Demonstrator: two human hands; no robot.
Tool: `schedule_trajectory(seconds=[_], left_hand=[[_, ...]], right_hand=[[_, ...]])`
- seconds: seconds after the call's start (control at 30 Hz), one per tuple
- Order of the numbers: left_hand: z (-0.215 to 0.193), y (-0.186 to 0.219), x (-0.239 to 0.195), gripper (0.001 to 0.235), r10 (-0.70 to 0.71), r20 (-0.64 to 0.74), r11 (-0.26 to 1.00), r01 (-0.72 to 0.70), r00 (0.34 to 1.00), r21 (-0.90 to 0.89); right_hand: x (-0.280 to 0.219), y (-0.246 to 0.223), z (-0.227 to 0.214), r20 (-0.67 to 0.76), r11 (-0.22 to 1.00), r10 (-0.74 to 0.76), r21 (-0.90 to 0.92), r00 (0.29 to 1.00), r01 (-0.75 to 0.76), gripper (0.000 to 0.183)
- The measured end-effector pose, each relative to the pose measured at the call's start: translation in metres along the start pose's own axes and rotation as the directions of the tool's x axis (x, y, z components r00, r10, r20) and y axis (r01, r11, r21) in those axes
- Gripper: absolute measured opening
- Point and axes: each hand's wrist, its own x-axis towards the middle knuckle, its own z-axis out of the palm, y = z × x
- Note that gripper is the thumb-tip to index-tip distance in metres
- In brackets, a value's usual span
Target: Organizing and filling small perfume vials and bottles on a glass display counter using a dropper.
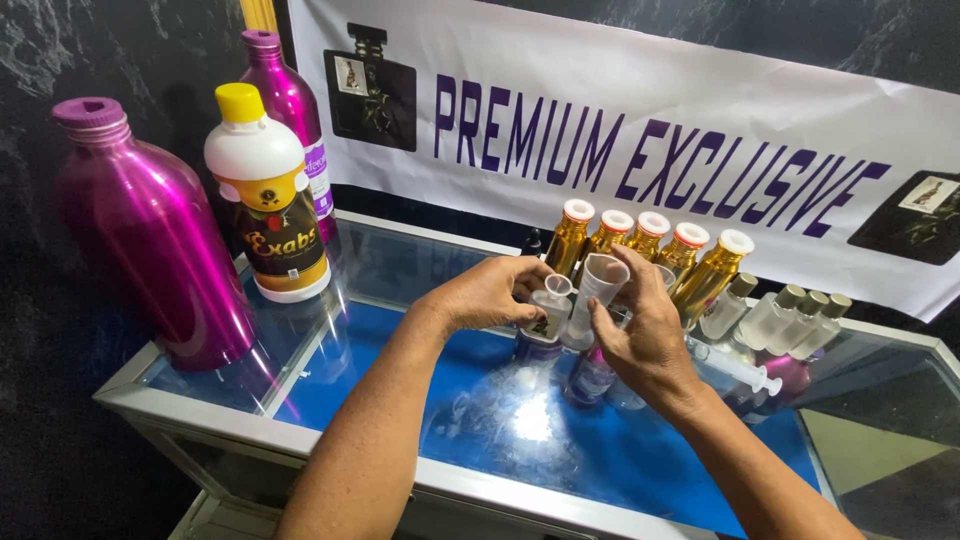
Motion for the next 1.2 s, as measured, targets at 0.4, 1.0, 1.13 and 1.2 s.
schedule_trajectory(seconds=[0.4,1.0,1.13,1.2], left_hand=[[0.000,0.001,0.001,0.055,0.016,-0.021,1.000,-0.016,1.000,0.016],[0.015,0.009,0.001,0.056,0.032,-0.047,0.999,-0.031,0.998,0.025],[0.012,0.003,0.006,0.053,0.070,-0.090,0.996,-0.074,0.993,-0.046],[0.011,0.007,0.002,0.047,0.118,-0.103,0.992,-0.121,0.988,-0.024]], right_hand=[[-0.004,-0.009,0.001,-0.096,0.997,0.058,0.053,0.994,-0.053,0.085],[0.004,-0.036,-0.039,-0.027,0.995,0.017,0.094,1.000,-0.014,0.074],[0.003,-0.048,-0.041,0.008,0.997,0.016,0.081,1.000,-0.017,0.071],[0.002,-0.049,-0.041,0.030,0.999,0.011,0.051,1.000,-0.013,0.073]])
